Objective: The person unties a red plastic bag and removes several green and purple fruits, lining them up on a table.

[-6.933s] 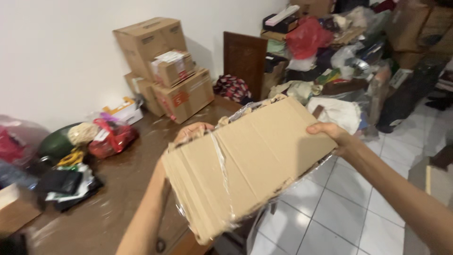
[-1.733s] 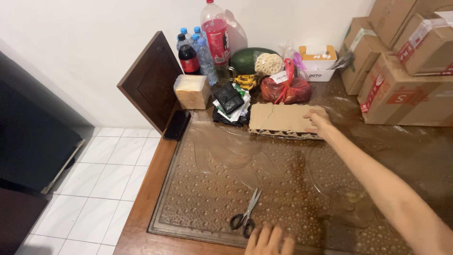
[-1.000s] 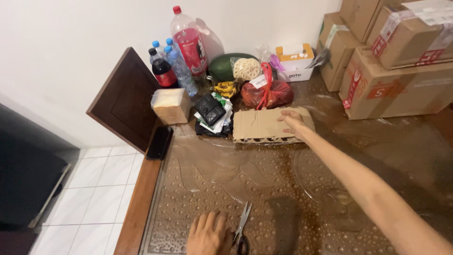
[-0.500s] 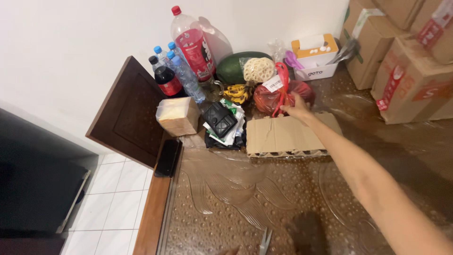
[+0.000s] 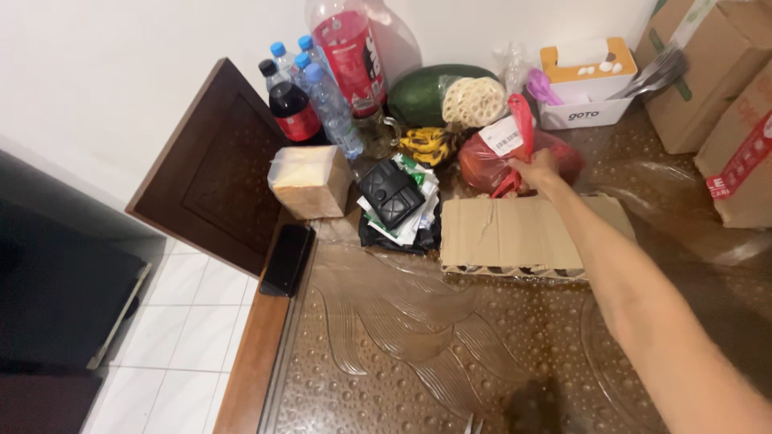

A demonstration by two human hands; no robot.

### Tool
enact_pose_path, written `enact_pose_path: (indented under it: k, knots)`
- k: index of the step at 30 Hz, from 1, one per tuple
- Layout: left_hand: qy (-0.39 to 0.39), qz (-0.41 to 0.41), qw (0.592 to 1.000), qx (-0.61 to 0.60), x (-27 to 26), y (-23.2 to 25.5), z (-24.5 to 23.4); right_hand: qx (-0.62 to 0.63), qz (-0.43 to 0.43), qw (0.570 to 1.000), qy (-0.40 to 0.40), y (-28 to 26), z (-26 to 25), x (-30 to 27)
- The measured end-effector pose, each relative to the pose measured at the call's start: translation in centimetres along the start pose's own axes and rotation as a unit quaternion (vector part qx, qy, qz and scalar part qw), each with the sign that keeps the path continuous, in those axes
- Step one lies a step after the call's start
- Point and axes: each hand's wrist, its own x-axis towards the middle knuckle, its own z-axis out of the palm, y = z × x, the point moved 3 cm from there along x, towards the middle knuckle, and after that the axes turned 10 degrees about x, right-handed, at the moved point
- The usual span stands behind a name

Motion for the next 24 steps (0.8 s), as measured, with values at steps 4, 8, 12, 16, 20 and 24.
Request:
enact_pose_path:
  k: [4,8,12,16,20,24]
  knots:
    - [0.010,-0.004,1.000,-0.008,0.5,0.3,-1.1,0.063,0.019,0.996,0.066,0.0,0.0,-0.5]
    - [0.042,-0.001,0.999,-0.020,-1.3,-0.3,-2.2,0.081,0.028,0.995,0.058,-2.1,-1.9,-0.7]
    - [0.088,0.003,0.994,-0.059,-1.9,3.1,-7.5,0.148,-0.040,0.986,0.063,-5.7,-5.9,-1.5]
    - [0.021,-0.025,0.996,-0.084,-0.5,7.5,-12.4,0.093,-0.100,0.988,0.065,-11.5,-12.1,-2.4]
    - [0.017,0.033,0.993,-0.109,-0.4,10.6,-15.1,0.042,-0.174,0.984,-0.005,-17.2,-17.7,-5.6]
    - [0.024,0.055,0.991,-0.123,-1.0,11.9,-16.3,0.068,-0.158,0.980,-0.098,-20.3,-21.0,-11.0]
